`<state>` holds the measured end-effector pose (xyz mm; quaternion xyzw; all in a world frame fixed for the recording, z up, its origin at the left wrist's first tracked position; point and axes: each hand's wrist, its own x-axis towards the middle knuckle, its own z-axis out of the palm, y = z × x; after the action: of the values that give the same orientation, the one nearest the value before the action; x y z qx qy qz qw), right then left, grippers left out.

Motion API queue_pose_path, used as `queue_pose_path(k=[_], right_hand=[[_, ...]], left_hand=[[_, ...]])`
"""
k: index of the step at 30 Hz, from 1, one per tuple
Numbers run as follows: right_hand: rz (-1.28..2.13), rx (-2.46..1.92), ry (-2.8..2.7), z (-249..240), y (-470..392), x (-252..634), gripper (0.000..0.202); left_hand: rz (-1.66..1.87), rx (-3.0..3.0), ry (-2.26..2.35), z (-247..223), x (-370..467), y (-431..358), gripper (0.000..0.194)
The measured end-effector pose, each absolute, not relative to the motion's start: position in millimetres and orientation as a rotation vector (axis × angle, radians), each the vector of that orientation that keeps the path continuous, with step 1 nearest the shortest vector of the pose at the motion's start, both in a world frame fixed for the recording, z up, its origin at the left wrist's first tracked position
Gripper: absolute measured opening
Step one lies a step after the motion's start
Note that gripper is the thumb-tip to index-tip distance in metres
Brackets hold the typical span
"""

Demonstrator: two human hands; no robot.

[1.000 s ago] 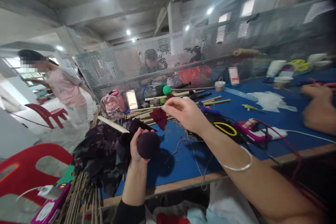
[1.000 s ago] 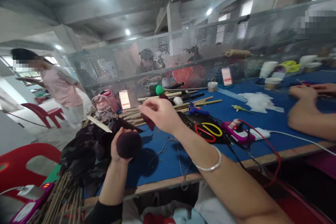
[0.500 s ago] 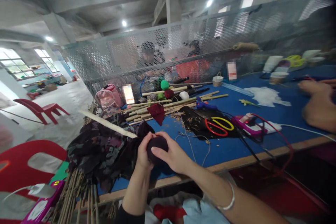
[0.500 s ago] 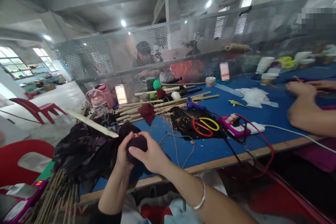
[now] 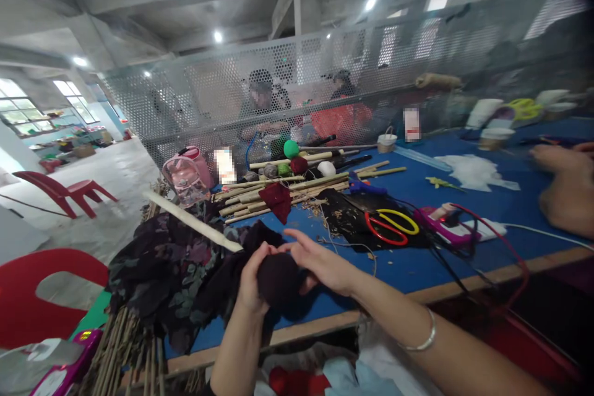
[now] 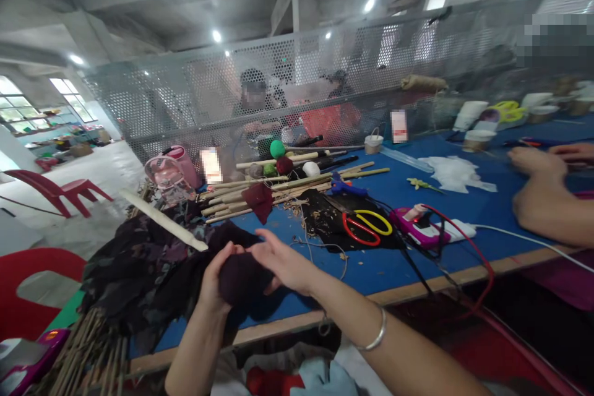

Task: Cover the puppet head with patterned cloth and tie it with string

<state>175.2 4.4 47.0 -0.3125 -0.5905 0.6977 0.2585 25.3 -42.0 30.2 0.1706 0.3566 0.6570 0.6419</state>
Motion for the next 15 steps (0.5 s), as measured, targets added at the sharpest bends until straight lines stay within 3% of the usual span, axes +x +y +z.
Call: queue_pose_path(k=[5, 7, 11, 15], right_hand=[[0.715, -1.215, -2.134, 46.5, 39.2, 214.3, 0.026], [0.414, -1.295, -2.42, 43.2, 44.7, 221.4, 0.021], [0.222, -1.189, -2.681, 32.7, 48.8, 217.1, 0.026], [0.27, -1.105, -2.752, 25.8, 55.8, 208.2, 0.012]], left_hand=[[1.686, 0.393, 0.84, 38.3, -4.8, -46.8, 0.023], [1.741, 0.389, 0.857, 39.9, -9.6, -48.8, 0.022], [1.785, 0.281, 0.825, 38.0, -6.8, -46.8, 0.017], [1.701, 0.228, 0.705, 33.9, 3.0, -41.2, 0.015]])
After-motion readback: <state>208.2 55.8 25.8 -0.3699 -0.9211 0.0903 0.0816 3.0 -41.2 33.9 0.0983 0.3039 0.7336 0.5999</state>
